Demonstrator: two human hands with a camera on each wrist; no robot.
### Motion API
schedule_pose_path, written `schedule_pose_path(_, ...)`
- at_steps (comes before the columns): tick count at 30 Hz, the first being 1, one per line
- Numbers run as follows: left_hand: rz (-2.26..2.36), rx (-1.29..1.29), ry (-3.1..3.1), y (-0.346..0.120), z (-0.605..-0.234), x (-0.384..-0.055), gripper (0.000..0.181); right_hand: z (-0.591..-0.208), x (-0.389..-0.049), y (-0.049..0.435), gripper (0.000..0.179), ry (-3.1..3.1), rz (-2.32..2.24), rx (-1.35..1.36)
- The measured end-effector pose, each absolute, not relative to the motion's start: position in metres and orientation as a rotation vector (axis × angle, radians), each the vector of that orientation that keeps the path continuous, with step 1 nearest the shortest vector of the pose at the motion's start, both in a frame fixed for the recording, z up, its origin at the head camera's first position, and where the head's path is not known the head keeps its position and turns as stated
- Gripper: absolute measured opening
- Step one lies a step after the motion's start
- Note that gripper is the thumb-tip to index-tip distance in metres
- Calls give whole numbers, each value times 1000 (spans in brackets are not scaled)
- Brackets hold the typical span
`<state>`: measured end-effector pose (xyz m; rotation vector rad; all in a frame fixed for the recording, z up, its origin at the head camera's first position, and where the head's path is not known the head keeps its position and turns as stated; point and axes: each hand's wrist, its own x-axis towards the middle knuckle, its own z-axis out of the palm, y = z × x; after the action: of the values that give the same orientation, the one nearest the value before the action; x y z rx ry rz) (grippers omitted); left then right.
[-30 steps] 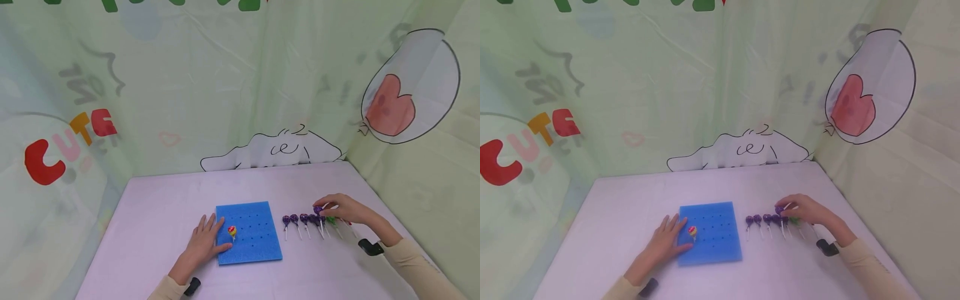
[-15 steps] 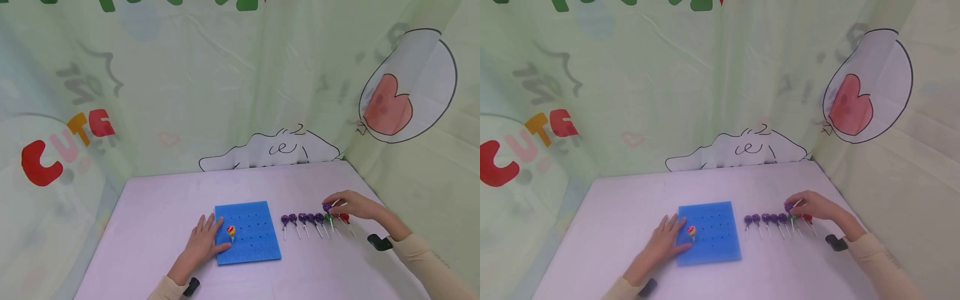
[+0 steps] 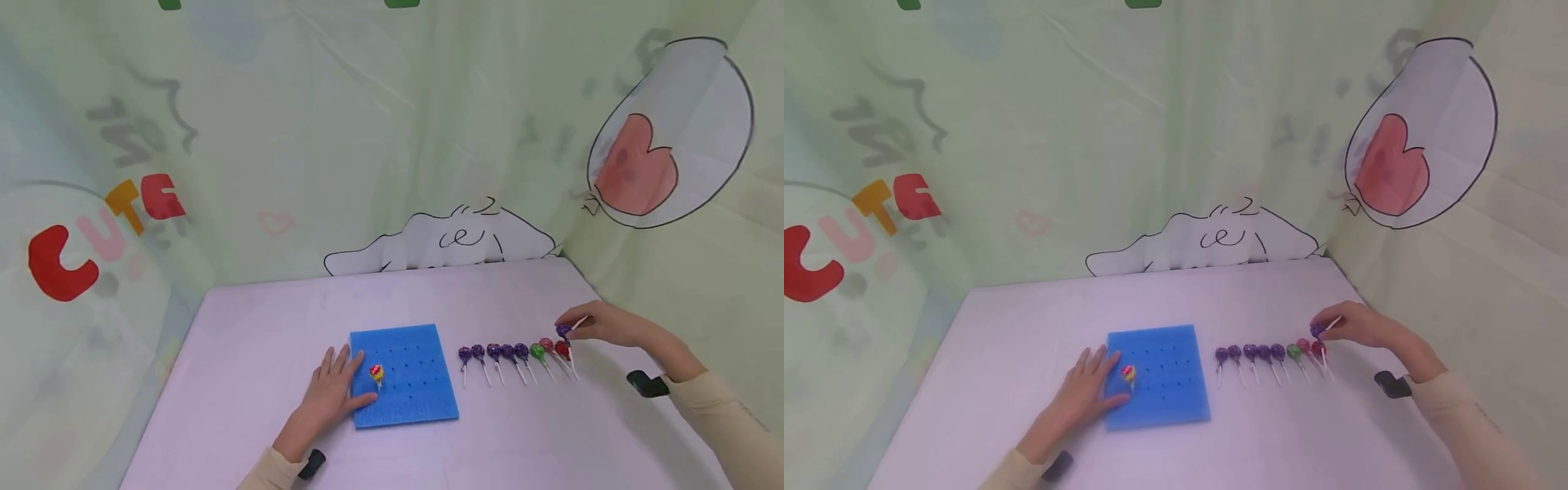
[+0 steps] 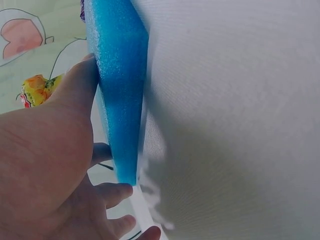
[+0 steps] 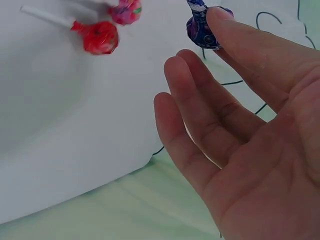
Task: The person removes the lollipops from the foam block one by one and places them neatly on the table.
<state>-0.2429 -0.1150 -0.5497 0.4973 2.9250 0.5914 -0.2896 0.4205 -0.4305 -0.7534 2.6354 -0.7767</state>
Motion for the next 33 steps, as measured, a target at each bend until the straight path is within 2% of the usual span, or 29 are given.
schedule_pose_path(12,583,497,2928,-115,-547,-242,89,-452,-302,451,27,2603,-620,-518)
schedule_pose_path(20,593,494,2930,-116,-548,-244,89,-469,-310,452,20,2585,-539,-376)
schedule_pose_path(33,604,494,2916,-116,-545,-243,89,-473,-311,447,20,2567,-540,-324)
